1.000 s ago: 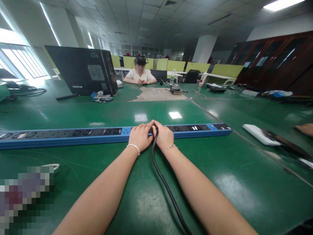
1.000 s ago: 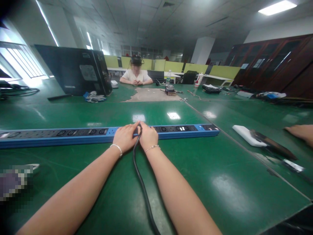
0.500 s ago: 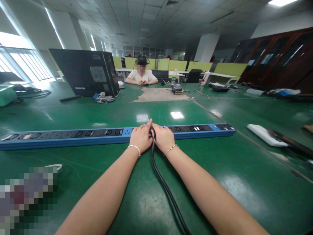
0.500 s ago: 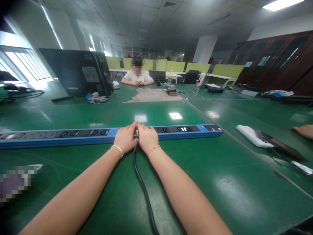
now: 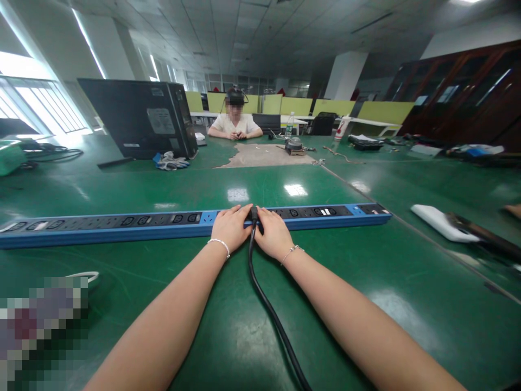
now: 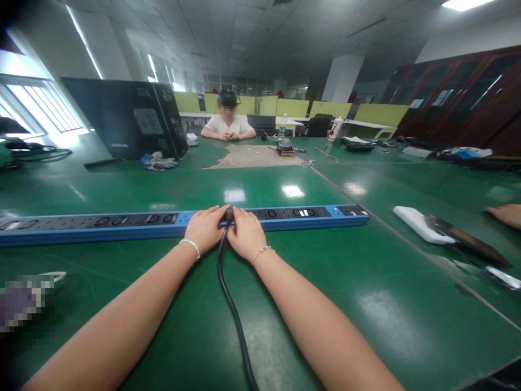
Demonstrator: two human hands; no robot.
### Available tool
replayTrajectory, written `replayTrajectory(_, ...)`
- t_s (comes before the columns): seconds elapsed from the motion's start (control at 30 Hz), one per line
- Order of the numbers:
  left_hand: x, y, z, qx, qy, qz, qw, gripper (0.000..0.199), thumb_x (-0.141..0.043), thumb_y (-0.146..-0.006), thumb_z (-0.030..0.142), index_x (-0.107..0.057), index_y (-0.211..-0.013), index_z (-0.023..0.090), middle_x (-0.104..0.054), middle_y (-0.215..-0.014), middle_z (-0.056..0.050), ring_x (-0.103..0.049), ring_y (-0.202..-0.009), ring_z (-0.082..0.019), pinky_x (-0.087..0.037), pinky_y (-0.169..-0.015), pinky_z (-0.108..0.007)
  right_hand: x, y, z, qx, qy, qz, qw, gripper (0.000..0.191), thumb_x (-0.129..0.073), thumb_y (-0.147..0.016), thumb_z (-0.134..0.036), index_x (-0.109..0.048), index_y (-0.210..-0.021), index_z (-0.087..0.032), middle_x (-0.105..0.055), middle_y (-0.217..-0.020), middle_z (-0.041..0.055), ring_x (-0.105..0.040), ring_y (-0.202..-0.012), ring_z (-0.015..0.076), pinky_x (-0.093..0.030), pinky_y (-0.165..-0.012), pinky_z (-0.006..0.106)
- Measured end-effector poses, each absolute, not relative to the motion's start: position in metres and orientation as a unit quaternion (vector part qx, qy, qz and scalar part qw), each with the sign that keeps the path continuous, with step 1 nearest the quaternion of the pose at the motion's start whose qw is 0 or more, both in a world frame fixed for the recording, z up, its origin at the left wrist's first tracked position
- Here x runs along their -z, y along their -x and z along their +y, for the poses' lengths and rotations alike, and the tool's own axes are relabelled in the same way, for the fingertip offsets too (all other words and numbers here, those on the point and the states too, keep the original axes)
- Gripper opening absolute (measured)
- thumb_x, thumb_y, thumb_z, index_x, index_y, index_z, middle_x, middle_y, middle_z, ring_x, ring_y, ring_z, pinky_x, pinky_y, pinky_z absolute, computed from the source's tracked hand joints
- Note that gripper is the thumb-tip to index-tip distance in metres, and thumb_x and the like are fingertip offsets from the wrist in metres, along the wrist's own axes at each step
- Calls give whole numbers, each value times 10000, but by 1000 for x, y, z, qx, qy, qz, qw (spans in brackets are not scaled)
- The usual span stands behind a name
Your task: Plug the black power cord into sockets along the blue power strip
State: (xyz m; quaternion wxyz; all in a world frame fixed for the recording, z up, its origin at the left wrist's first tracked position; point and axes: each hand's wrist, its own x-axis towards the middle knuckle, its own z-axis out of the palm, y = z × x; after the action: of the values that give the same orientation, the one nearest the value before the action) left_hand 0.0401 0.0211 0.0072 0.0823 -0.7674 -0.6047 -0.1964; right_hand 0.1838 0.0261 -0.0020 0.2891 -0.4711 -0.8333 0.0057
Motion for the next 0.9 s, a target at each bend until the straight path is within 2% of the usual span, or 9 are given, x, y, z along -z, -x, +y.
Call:
replayTrajectory(0.2,-9,-41,21,178,767,-613,69,536,-514,-819,394,-418,-1327,252,-573,-1276,-69,-451,-1242,-204,-324,-1018,-363,1,-192,31,-7,460,-850,257,564,-452,-760,-131,-430,-1322,-89,-471,-1360,136,-384,-1288,208,-286,-1077,387)
replayTrajectory(0.37,-14,-41,20,182,769,-610,60,476,-430,-862,411,-443,-1308,245,-585,-1260,-71,-471,-1224,-214,-344,-999,-388,0,-195,33,-7,455,-856,244,582,-432,-743,-86,-429,-1325,-87,-483,-1353,125,-384,-1285,210,-298,-1070,396)
replayTrajectory(0.57,-16,-50,23,226,741,-630,55,331,-438,-861,341,-552,-1160,257,-654,-1139,-46,-567,-1097,-194,-386,-947,-349,2,-195,35,-8,454,-852,261,608,-435,-718,-76,-436,-1325,-114,-502,-1341,94,-397,-1274,195,-291,-1073,371)
replayTrajectory(0.77,-13,-54,24,260,731,-630,37,338,-434,-865,295,-531,-1186,255,-688,-1062,-33,-624,-986,-192,-417,-910,-331,6,-193,34,-3,454,-848,275,585,-436,-738,-105,-437,-1323,-121,-515,-1328,93,-404,-1267,197,-284,-1073,376)
replayTrajectory(0.9,-21,-57,23,327,694,-641,-4,317,-430,-873,337,-541,-1158,250,-698,-1008,-30,-642,-911,-198,-462,-828,-311,8,-190,32,16,466,-839,281,637,-451,-733,-121,-370,-1361,-55,-508,-1324,142,-404,-1265,217,-266,-1082,378)
